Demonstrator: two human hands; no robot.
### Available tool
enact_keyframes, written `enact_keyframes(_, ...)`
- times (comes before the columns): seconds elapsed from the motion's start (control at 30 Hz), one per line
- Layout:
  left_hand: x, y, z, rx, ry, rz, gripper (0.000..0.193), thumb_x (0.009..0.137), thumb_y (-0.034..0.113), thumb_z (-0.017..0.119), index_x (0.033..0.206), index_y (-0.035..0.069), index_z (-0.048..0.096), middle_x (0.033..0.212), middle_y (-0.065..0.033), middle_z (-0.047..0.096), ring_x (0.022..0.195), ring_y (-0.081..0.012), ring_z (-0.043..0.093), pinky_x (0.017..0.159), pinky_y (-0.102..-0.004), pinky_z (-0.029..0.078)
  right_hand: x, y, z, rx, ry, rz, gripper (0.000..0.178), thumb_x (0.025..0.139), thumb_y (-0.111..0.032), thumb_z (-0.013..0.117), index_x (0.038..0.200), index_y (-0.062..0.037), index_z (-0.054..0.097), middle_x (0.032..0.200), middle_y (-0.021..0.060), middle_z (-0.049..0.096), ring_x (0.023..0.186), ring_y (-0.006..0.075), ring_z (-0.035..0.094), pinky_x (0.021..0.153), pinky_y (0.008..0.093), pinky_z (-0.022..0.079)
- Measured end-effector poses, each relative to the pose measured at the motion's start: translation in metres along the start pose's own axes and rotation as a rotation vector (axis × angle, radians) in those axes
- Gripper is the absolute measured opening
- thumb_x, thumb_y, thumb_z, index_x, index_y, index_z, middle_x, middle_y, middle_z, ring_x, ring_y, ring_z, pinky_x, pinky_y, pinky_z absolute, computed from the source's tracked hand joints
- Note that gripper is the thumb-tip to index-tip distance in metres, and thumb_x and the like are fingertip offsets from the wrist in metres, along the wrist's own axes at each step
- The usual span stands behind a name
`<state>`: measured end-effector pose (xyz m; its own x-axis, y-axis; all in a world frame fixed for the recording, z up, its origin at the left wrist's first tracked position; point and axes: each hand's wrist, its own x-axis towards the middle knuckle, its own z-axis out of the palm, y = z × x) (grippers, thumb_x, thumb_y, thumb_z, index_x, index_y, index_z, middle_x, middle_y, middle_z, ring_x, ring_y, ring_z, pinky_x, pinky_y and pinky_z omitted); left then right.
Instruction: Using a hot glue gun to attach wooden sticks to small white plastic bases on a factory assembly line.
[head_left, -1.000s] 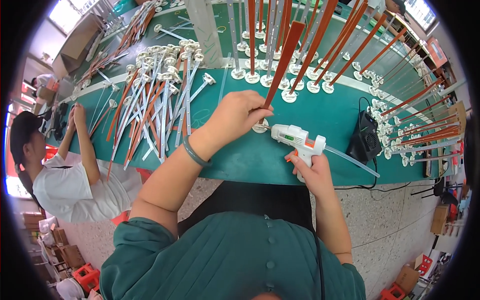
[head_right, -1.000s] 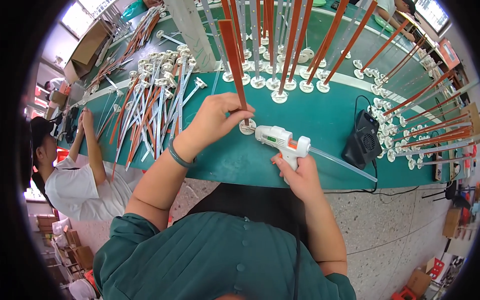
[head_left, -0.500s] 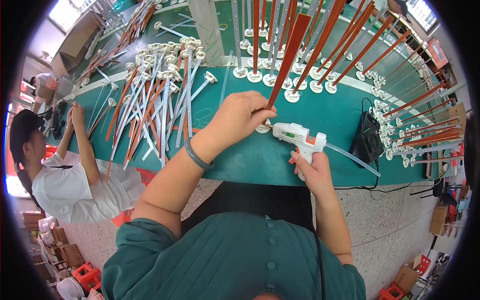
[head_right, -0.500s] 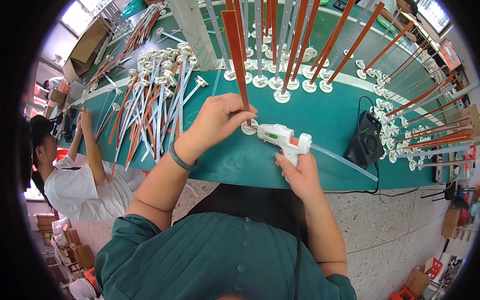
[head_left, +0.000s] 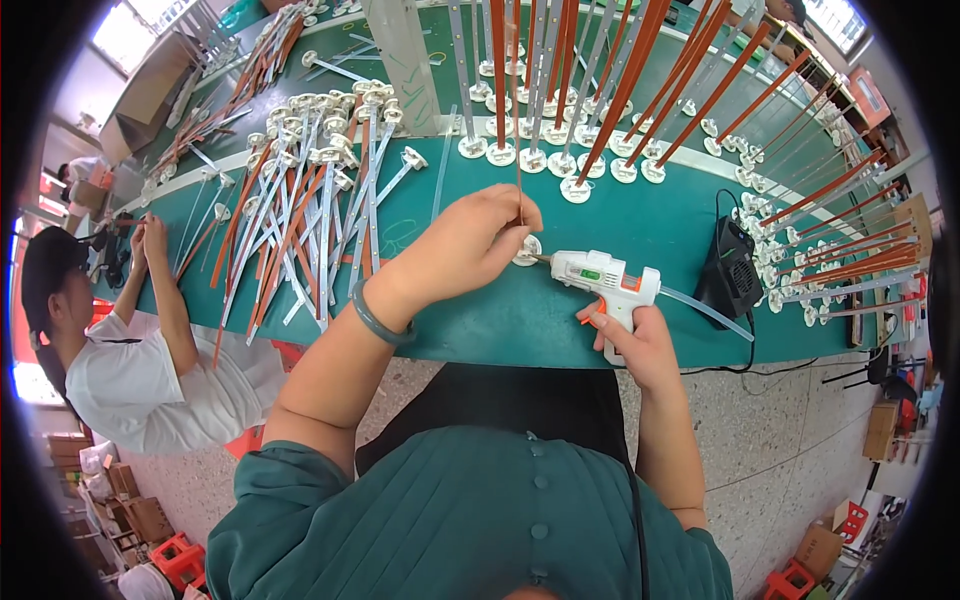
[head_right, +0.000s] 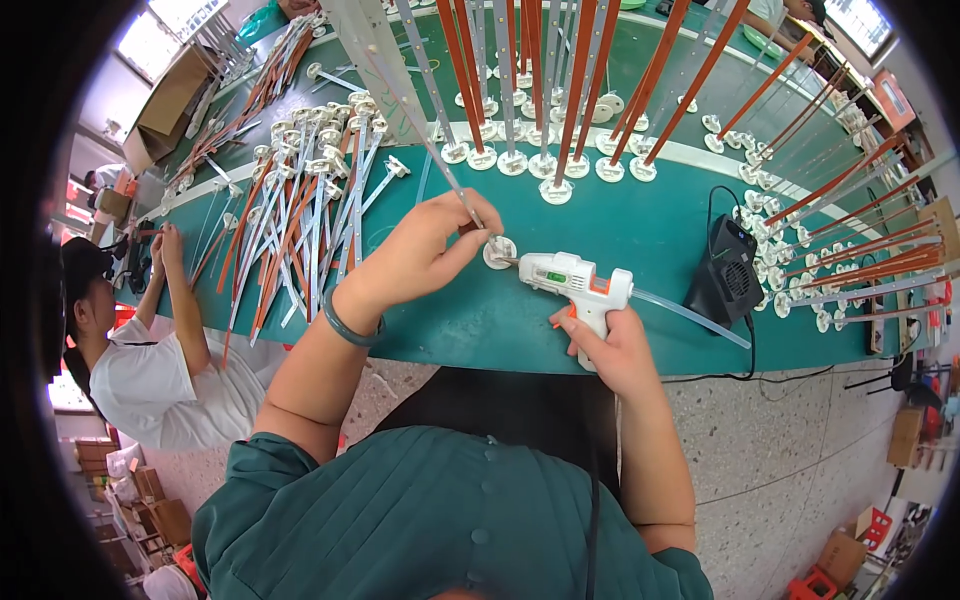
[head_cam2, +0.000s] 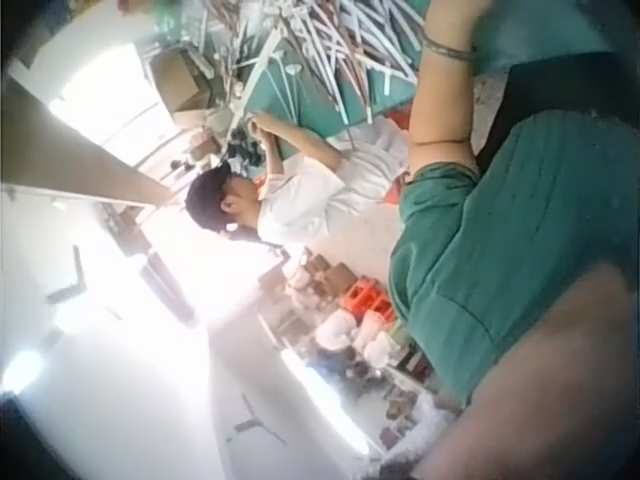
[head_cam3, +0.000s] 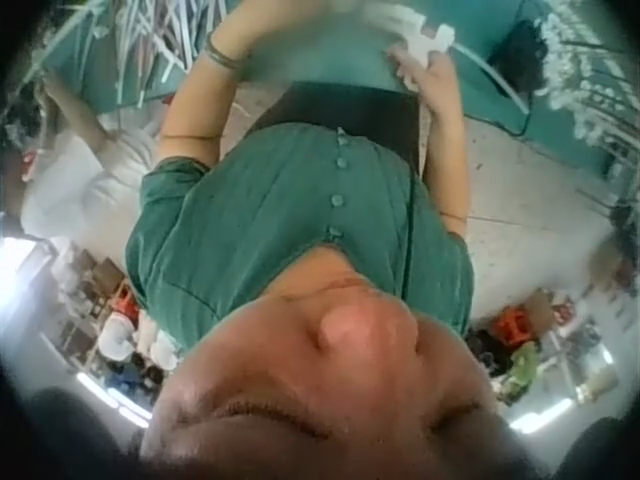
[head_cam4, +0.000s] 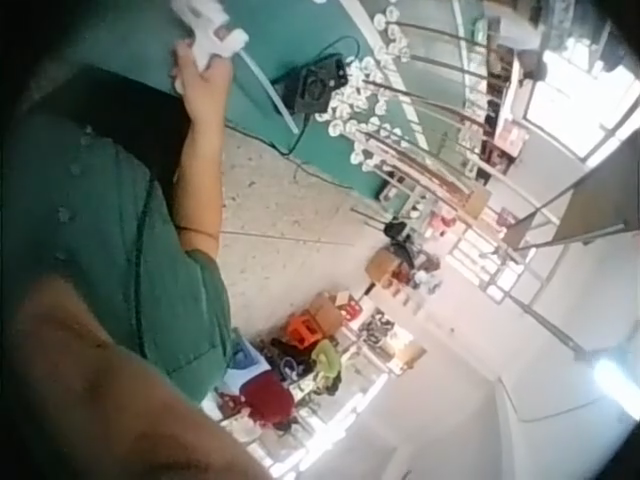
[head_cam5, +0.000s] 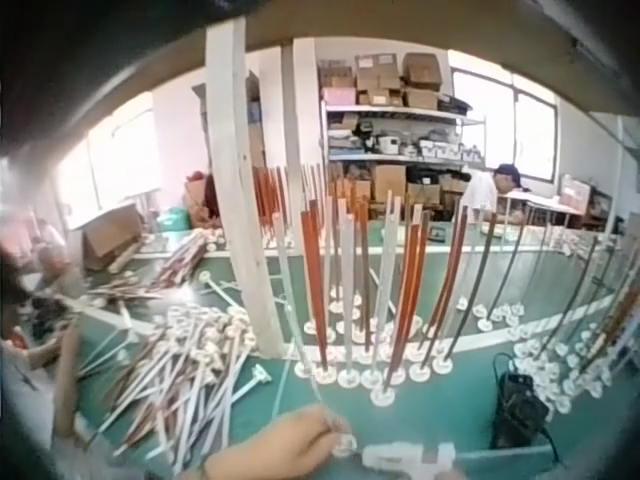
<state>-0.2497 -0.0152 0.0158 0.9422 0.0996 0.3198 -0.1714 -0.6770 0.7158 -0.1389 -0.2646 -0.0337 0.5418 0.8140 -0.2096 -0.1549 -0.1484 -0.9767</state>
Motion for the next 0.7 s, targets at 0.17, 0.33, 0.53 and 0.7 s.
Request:
enact_keyframes(0.17, 0.001, -0.001, 0.007, -0.019, 0.043, 0.017, 0.017, 0.085, -0.003, 0.049, 0.097, -0.002, 0.061, 0.093, -0.0143, 0.064, 0.085, -0.0279, 0.064, 0.075, -0.0364, 0.051, -0.001, -0.001, 0.002, -0.030, 0.014, -0.015, 0.027, 0.088, -0.006, 0.061, 0.113, 0.0030, 0.056, 0.093, 0.0095, 0.067, 0.063, 0.0080, 0.056, 0.056, 0.0223, 0.044)
enact_keyframes(0.33, 0.001, 0.003, 0.007, -0.035, 0.025, -0.007, 0.018, 0.085, -0.002, 0.048, 0.097, -0.002, 0.062, 0.093, -0.0151, 0.064, 0.086, -0.0282, 0.064, 0.075, -0.0368, 0.051, 0.001, 0.002, 0.001, -0.056, 0.011, -0.016, 0.029, 0.088, -0.008, 0.062, 0.115, 0.0033, 0.056, 0.092, 0.0094, 0.067, 0.063, 0.0079, 0.056, 0.056, 0.0222, 0.045)
enact_keyframes(0.53, 0.001, 0.001, 0.009, -0.015, 0.041, 0.006, 0.018, 0.084, -0.001, 0.048, 0.096, -0.002, 0.063, 0.092, -0.0148, 0.065, 0.085, -0.0280, 0.064, 0.074, -0.0368, 0.051, 0.007, -0.001, 0.010, -0.094, 0.044, -0.006, 0.024, 0.088, -0.009, 0.063, 0.108, 0.0028, 0.057, 0.090, 0.0091, 0.066, 0.063, 0.0074, 0.056, 0.055, 0.0220, 0.045)
enact_keyframes(0.7, 0.001, 0.004, 0.007, -0.020, 0.019, -0.034, 0.019, 0.084, -0.001, 0.049, 0.096, -0.002, 0.063, 0.092, -0.0145, 0.065, 0.085, -0.0279, 0.064, 0.074, -0.0368, 0.051, 0.008, -0.003, 0.011, -0.133, 0.072, 0.003, 0.019, 0.088, -0.010, 0.064, 0.103, 0.0020, 0.058, 0.084, 0.0076, 0.065, 0.060, 0.0071, 0.055, 0.053, 0.0220, 0.043)
